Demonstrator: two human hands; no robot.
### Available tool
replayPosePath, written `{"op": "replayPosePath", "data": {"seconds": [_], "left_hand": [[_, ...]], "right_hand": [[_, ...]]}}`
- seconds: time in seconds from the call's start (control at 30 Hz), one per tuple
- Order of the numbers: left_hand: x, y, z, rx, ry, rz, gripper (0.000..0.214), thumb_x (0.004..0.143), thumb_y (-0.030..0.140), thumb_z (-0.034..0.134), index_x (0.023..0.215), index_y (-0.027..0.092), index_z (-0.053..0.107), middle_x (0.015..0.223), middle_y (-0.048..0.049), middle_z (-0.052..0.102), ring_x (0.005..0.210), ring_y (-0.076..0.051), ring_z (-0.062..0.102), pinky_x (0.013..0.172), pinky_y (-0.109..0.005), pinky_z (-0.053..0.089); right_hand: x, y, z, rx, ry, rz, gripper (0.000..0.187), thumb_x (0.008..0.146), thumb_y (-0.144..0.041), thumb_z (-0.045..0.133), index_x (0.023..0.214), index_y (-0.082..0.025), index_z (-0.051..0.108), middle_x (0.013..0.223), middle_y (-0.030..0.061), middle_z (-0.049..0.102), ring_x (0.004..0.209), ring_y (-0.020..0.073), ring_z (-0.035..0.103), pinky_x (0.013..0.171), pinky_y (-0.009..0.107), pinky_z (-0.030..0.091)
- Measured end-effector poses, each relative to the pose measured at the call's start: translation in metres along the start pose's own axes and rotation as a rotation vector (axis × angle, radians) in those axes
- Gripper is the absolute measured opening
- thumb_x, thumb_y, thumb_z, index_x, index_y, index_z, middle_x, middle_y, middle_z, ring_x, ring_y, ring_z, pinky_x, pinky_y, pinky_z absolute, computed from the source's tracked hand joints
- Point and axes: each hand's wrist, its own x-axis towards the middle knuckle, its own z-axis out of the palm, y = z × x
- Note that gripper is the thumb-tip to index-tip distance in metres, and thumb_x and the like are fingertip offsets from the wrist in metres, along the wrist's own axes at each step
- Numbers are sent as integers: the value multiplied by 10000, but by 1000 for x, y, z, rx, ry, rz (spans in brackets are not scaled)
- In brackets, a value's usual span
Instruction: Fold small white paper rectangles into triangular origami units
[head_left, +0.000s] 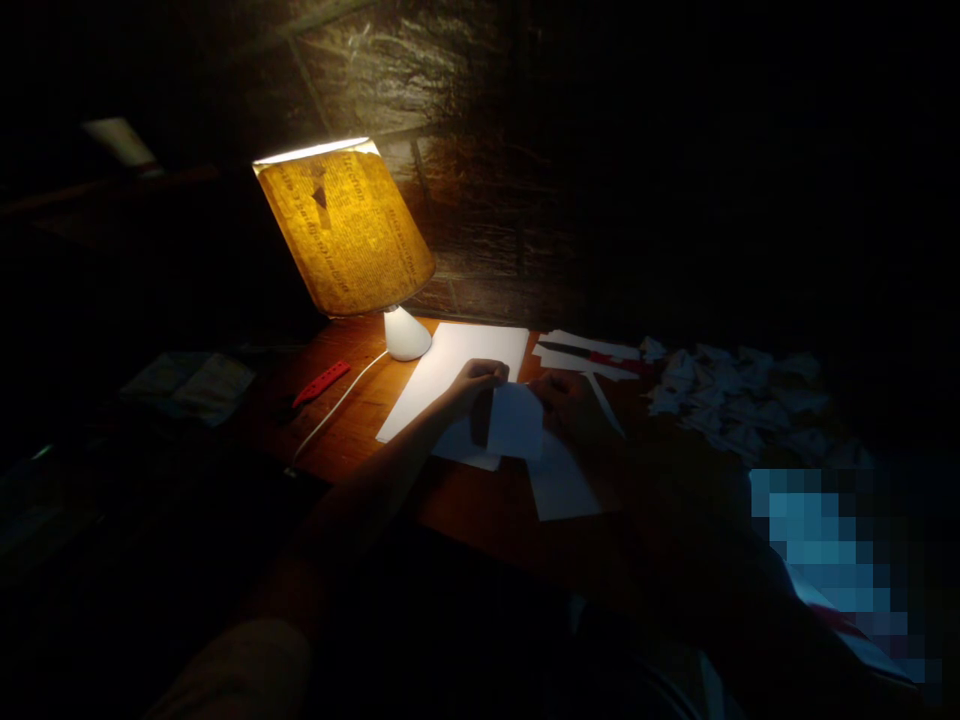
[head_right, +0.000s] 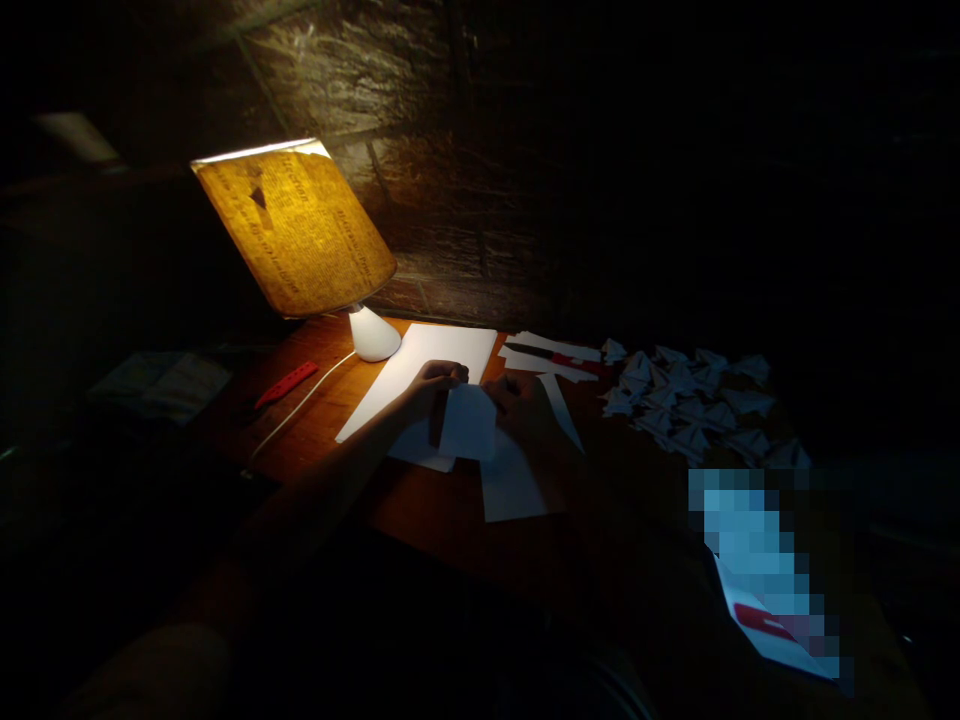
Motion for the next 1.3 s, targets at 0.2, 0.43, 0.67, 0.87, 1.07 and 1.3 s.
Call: {"op": "replayPosePath", "data": {"seconds": [0.2, 0.43, 0.67, 0.87, 1.07, 1.3], "left_hand": [[0, -2, -1, -25, 9, 6, 392, 590, 399, 768, 546, 194, 438, 590, 33, 392, 583, -105, 345, 563, -269, 211], [2, -2, -2, -22, 20, 18, 389, 578, 388, 772, 534, 194, 438, 574, 34, 402, 580, -105, 347, 561, -262, 213], [0, 2, 0, -31, 24, -11, 363, 576, 360, 772, 538, 185, 456, 574, 40, 419, 556, -89, 347, 546, -250, 211], [-2, 4, 2, -40, 21, -16, 354, 604, 356, 766, 549, 187, 460, 557, 51, 402, 523, -78, 329, 533, -246, 213], [-4, 7, 4, -63, 53, -4, 341, 584, 341, 757, 557, 186, 454, 588, 47, 416, 542, -85, 351, 538, -243, 230], [-2, 4, 2, -58, 54, 43, 337, 613, 350, 748, 574, 189, 454, 613, 40, 408, 578, -98, 359, 565, -252, 253]], "right_hand": [[1, 2, 0, 34, 4, 10, 407, 742, -494, 802, 609, -234, 520, 537, -51, 457, 495, 103, 386, 467, 264, 321], [3, 7, -1, 19, -13, -15, 433, 758, -520, 803, 624, -236, 505, 567, -37, 481, 533, 114, 409, 490, 267, 331], [3, 9, -3, 4, -18, -37, 448, 773, -558, 798, 645, -239, 510, 588, -39, 487, 534, 114, 418, 499, 273, 337], [4, 9, -5, -32, 3, -40, 427, 780, -533, 803, 623, -232, 544, 573, -32, 496, 517, 114, 406, 473, 270, 307], [-1, 1, -1, 49, -17, 6, 449, 749, -539, 834, 619, -223, 541, 570, -41, 486, 516, 104, 416, 480, 260, 316], [-1, 1, -1, 28, -25, -9, 467, 759, -533, 825, 607, -224, 511, 554, -50, 452, 501, 93, 389, 465, 255, 294]]}}
